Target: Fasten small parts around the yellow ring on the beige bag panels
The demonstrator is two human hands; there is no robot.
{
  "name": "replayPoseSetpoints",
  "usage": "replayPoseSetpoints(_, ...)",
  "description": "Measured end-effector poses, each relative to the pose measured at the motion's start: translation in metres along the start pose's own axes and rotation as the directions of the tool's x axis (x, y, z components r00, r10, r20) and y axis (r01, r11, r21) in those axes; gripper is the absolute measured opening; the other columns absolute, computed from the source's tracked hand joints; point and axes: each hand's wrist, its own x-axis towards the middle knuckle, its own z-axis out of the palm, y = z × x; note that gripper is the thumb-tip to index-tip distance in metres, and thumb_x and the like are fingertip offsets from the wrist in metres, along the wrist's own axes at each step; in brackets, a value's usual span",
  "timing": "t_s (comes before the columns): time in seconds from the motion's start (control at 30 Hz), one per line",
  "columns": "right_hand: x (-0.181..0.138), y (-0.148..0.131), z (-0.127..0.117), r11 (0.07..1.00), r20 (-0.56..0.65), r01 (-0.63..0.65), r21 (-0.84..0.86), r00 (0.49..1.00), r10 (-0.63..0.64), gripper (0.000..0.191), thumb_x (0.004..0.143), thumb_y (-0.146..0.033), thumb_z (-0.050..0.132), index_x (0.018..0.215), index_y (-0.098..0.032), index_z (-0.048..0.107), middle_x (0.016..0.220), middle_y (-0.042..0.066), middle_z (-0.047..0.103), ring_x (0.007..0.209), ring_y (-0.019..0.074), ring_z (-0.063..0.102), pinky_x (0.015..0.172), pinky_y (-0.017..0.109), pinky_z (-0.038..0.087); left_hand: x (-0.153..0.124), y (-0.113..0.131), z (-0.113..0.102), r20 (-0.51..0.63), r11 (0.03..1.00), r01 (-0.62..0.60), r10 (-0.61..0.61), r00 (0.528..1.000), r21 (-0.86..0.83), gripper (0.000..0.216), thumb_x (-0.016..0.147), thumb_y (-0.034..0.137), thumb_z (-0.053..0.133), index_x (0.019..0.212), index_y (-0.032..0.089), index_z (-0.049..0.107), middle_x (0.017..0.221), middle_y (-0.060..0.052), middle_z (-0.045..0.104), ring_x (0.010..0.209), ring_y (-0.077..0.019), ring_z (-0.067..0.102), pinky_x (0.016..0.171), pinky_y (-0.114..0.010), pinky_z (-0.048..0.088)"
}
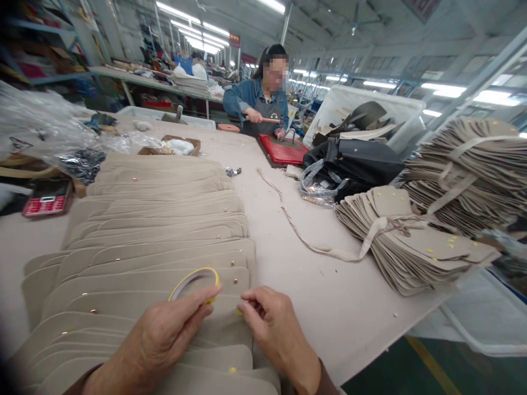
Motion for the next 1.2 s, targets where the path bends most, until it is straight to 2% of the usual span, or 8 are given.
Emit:
replayPoseSetpoints(0.23,0.01,-0.016,0.012,0.903,-0.067,0.43,0.001,0.901,-0.429,0.018,0.087,-0.01,0.054,0.101,-0.018,0.063,0.09,0.006,0.069,0.08,0.0151,0.061,0.074,0.025,0.05,0.001,0.006,0.002,0.017,0.998,0.008,-0.009,1.0,0.063,0.035,0.103,0.028,0.029,0.136,0.016,0.036,0.084,-0.001,0.073,0.065,-0.0137,0.07,0.056,-0.02,0.052)
replayPoseSetpoints(0.53,0.01,-0.009,0.031,0.845,-0.14,0.481,-0.234,0.843,-0.519,0.018,0.086,-0.01,0.045,0.077,-0.018,0.059,0.064,0.001,0.06,0.059,0.0134,0.055,0.057,0.024,0.043,-0.001,0.006,0.005,0.106,0.999,0.037,-0.039,0.994,0.021,0.023,0.103,0.025,0.025,0.103,0.021,0.048,0.07,0.003,0.065,0.058,-0.0142,0.065,0.049,-0.023,0.045)
replayPoseSetpoints(0.67,0.008,-0.015,0.033,0.906,-0.212,0.391,-0.161,0.883,-0.419,0.017,0.08,-0.01,0.048,0.074,-0.017,0.062,0.062,0.001,0.061,0.056,0.012,0.056,0.056,0.023,0.043,0.0,0.006,0.004,0.101,0.998,0.048,-0.052,0.994,0.041,0.024,0.101,0.018,0.029,0.087,0.022,0.048,0.065,0.003,0.059,0.054,-0.0142,0.06,0.048,-0.024,0.042)
replayPoseSetpoints(0.77,0.01,-0.023,0.033,0.989,-0.179,0.085,0.124,0.982,-0.062,0.013,0.078,-0.016,0.054,0.07,-0.016,0.064,0.058,0.0,0.062,0.052,0.0106,0.056,0.051,0.02,0.043,0.002,0.009,0.004,0.014,0.995,-0.015,0.014,1.0,0.1,0.025,0.099,0.014,0.032,0.084,0.021,0.05,0.062,0.002,0.053,0.05,-0.0142,0.054,0.047,-0.025,0.038)
replayPoseSetpoints(0.9,0.019,-0.02,0.029,0.85,-0.022,-0.288,0.441,0.943,0.331,0.016,0.076,-0.028,0.059,0.068,-0.014,0.061,0.048,-0.003,0.057,0.042,0.0096,0.052,0.042,0.018,0.04,0.005,0.016,0.003,-0.062,0.986,-0.11,0.119,0.991,0.125,0.02,0.096,0.008,0.038,0.088,0.019,0.053,0.061,0.003,0.049,0.051,-0.0143,0.048,0.048,-0.027,0.034)
replayPoseSetpoints(1.0,0.025,-0.007,0.022,0.873,-0.097,-0.266,0.41,0.939,0.331,0.019,0.079,-0.031,0.059,0.073,-0.013,0.064,0.054,-0.001,0.06,0.048,0.011,0.056,0.047,0.02,0.043,0.008,0.013,0.003,-0.04,0.977,-0.097,0.107,0.994,0.192,0.015,0.096,0.01,0.041,0.094,0.017,0.054,0.067,0.001,0.052,0.059,-0.0167,0.05,0.055,-0.029,0.035)
replayPoseSetpoints(1.1,0.028,0.005,0.017,0.97,-0.17,-0.094,0.224,0.976,0.134,0.017,0.084,-0.026,0.057,0.079,-0.015,0.069,0.069,0.001,0.067,0.063,0.0117,0.059,0.06,0.021,0.046,0.011,0.003,0.005,0.143,0.936,-0.008,-0.045,0.989,0.352,0.012,0.094,0.011,0.045,0.088,0.018,0.054,0.076,-0.003,0.055,0.07,-0.0229,0.052,0.063,-0.035,0.04)
replayPoseSetpoints(1.2,0.032,0.013,0.015,0.989,-0.145,-0.035,0.143,0.988,0.056,0.016,0.085,-0.021,0.056,0.08,-0.017,0.07,0.074,0.0,0.069,0.067,0.0116,0.061,0.064,0.021,0.046,0.014,-0.004,0.008,0.311,0.905,0.036,-0.183,0.933,0.425,0.015,0.091,0.007,0.046,0.086,0.018,0.054,0.079,-0.005,0.056,0.074,-0.0262,0.051,0.068,-0.041,0.042)
